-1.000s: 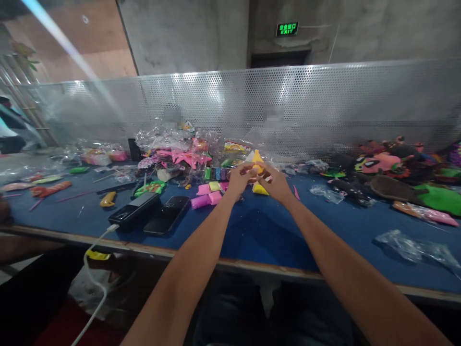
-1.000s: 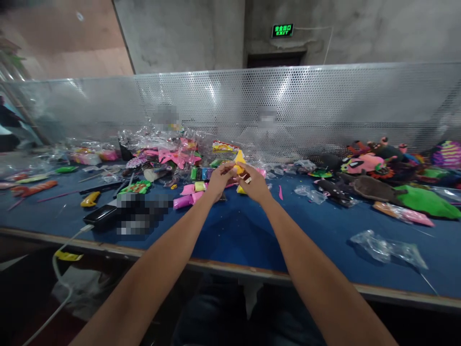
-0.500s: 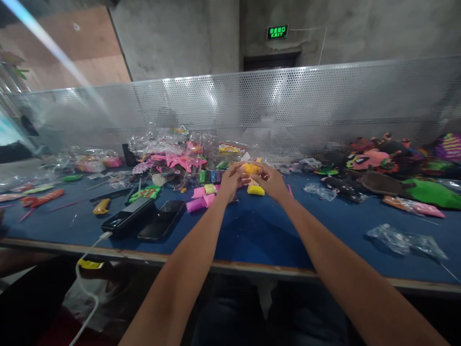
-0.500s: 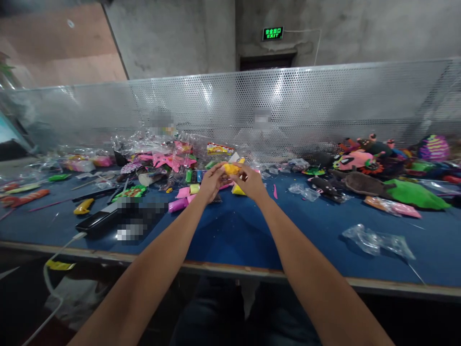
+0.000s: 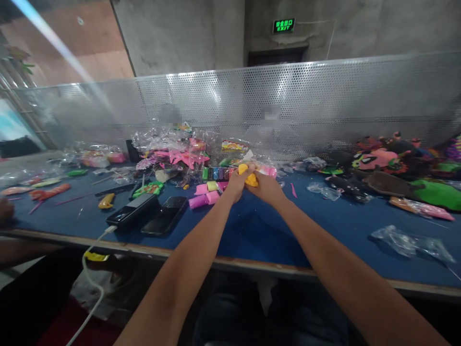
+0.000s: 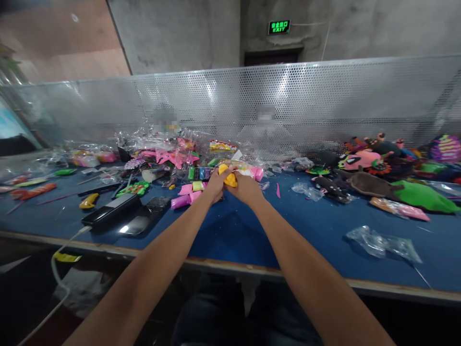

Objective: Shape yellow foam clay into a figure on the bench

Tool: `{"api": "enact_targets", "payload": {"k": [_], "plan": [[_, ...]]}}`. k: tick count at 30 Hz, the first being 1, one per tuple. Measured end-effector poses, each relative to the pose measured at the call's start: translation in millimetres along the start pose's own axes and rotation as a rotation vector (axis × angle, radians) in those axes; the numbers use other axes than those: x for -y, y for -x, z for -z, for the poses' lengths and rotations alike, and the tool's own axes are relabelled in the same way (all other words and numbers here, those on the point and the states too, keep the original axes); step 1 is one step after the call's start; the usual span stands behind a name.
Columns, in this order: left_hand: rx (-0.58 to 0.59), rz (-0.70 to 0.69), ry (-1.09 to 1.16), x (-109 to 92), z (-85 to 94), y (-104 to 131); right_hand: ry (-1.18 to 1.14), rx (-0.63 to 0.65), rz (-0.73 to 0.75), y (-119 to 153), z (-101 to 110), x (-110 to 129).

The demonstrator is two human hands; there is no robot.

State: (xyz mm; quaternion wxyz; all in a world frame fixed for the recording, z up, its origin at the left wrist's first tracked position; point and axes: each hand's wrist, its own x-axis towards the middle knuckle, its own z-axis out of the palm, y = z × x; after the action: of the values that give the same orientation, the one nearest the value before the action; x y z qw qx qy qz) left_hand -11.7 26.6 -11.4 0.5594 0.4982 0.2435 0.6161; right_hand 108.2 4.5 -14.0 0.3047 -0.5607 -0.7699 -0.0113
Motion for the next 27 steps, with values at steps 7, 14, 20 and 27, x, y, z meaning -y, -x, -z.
{"api": "enact_targets", "payload": {"k": [7, 14, 20, 27], "plan": [[0.029, 0.035, 0.026, 0, -1.1, 2, -0.179, -0.009, 0.015, -1, -8, -3], [0.155, 0.161, 0.059, -4, 2.0, 3, -0.654, -0.002, 0.138, -6, -13, -15], [0.180, 0.156, 0.038, -2, 0.3, 6, -0.922, 0.091, 0.124, -5, -13, -13], [0.371, 0.327, 0.001, -1, 4.2, 7, -1.156, 0.326, 0.009, 4, -5, -11]]}}
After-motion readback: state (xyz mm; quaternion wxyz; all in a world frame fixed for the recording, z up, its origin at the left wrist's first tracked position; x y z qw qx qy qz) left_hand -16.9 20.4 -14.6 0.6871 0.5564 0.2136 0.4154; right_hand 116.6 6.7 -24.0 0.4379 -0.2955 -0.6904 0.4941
